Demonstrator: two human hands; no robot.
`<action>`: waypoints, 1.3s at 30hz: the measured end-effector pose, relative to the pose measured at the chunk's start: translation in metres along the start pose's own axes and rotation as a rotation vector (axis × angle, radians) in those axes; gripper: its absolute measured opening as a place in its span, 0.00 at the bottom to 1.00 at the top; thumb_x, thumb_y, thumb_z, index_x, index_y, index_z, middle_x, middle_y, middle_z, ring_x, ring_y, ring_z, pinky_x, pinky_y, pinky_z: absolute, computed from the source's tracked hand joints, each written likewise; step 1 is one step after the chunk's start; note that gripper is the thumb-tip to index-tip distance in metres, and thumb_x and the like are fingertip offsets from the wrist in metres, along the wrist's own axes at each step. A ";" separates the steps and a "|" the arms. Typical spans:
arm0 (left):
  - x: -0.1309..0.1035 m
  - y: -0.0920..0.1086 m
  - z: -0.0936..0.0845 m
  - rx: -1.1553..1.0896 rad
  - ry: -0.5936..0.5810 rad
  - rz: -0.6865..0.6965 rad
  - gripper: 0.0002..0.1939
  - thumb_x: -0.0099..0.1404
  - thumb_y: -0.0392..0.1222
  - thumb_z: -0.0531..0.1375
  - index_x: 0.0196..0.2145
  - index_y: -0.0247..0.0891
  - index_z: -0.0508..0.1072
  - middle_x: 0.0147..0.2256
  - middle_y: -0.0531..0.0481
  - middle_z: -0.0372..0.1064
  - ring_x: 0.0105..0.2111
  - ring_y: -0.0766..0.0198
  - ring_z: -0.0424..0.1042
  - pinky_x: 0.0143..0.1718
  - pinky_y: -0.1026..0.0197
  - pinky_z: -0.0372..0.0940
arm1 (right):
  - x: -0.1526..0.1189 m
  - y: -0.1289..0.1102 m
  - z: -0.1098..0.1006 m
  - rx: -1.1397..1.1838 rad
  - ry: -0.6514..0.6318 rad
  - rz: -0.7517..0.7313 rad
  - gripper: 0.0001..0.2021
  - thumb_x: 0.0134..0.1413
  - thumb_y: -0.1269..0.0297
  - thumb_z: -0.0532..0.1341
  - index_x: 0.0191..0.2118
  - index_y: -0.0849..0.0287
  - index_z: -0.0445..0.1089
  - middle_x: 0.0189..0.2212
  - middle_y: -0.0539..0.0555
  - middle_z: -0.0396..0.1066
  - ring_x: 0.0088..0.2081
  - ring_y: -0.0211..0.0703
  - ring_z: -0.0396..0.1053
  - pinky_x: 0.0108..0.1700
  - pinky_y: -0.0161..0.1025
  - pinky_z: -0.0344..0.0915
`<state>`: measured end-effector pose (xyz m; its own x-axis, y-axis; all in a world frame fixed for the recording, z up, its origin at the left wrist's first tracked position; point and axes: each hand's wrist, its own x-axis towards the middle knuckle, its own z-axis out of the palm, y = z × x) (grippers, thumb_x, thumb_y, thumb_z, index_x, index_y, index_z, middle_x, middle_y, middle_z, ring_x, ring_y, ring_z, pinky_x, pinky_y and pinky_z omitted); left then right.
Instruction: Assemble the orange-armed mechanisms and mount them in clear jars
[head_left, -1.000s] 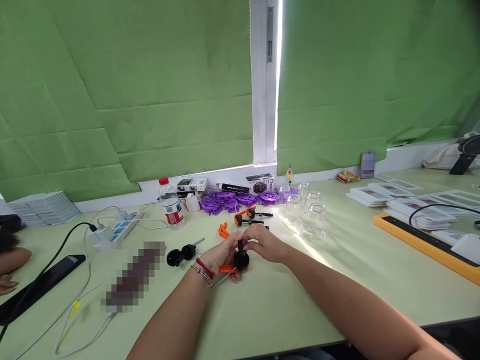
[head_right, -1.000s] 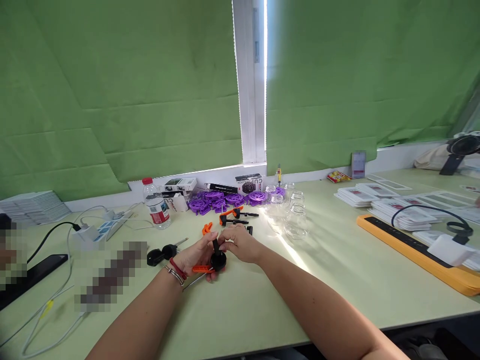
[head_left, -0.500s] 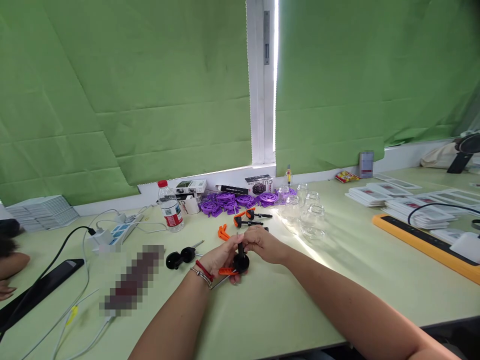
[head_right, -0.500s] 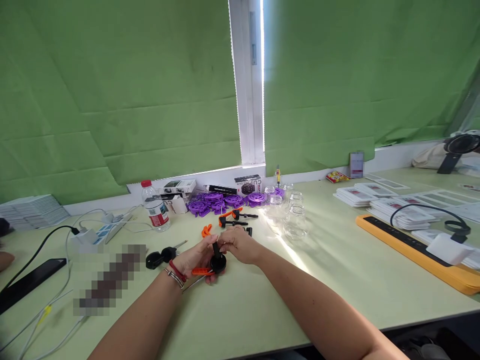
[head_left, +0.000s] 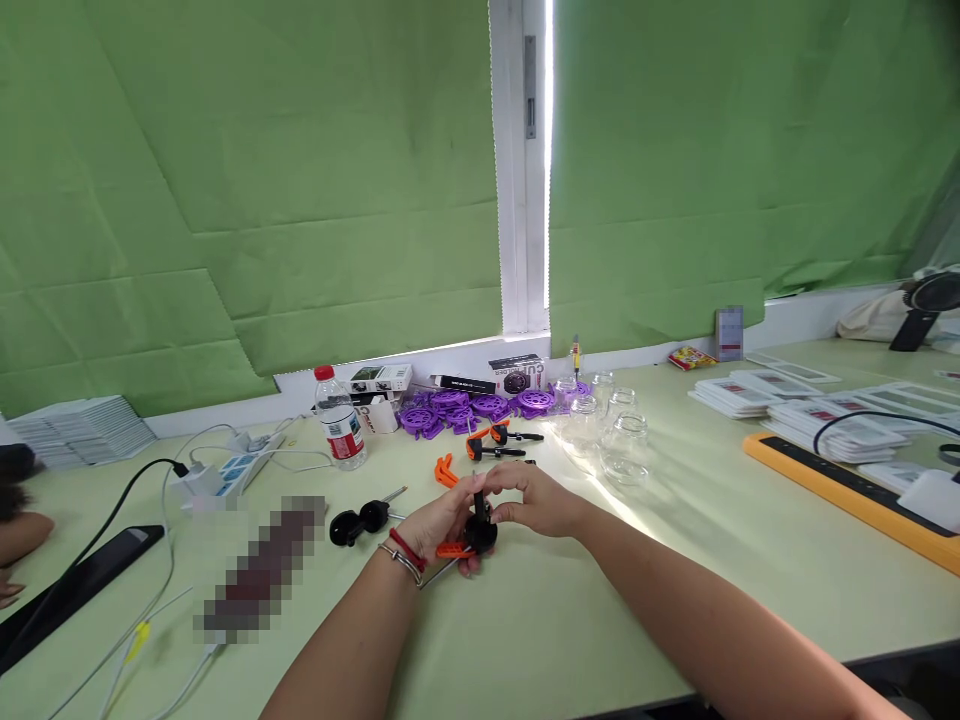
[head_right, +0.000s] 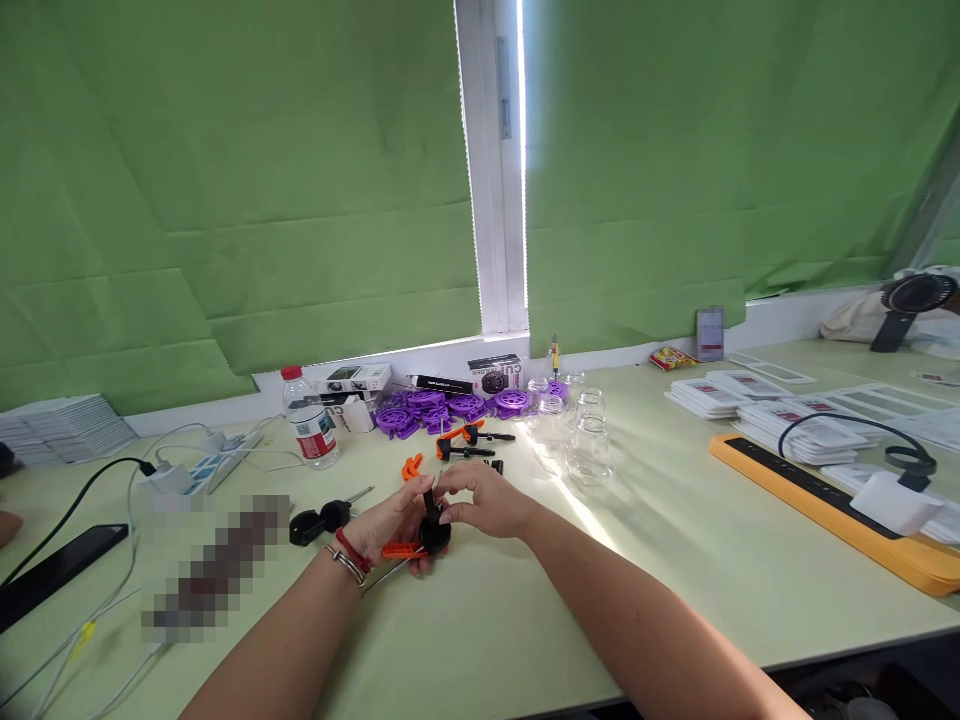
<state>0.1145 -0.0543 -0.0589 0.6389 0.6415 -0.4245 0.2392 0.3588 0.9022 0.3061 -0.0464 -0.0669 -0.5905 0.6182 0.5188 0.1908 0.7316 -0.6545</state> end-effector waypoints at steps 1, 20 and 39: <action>0.000 0.000 0.000 0.002 0.003 -0.001 0.37 0.53 0.75 0.44 0.40 0.37 0.63 0.25 0.47 0.68 0.16 0.63 0.66 0.17 0.63 0.56 | -0.001 -0.001 -0.001 0.043 0.002 -0.004 0.07 0.50 0.61 0.65 0.34 0.58 0.72 0.35 0.53 0.72 0.39 0.42 0.68 0.45 0.41 0.62; 0.001 -0.001 -0.001 -0.013 -0.013 -0.005 0.36 0.50 0.76 0.45 0.35 0.38 0.62 0.25 0.47 0.67 0.16 0.65 0.66 0.15 0.65 0.56 | -0.004 0.002 0.004 0.207 0.001 0.084 0.13 0.41 0.62 0.70 0.31 0.58 0.66 0.38 0.53 0.71 0.42 0.43 0.68 0.48 0.44 0.63; 0.000 -0.002 0.000 -0.034 0.020 -0.010 0.36 0.51 0.76 0.45 0.37 0.39 0.58 0.25 0.47 0.68 0.16 0.64 0.66 0.17 0.65 0.56 | -0.004 0.005 0.008 0.223 0.055 0.235 0.16 0.42 0.61 0.68 0.22 0.59 0.58 0.24 0.47 0.65 0.28 0.36 0.62 0.32 0.35 0.60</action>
<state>0.1138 -0.0553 -0.0605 0.6220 0.6507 -0.4356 0.2204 0.3883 0.8948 0.3033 -0.0477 -0.0765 -0.5066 0.7814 0.3645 0.1362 0.4900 -0.8610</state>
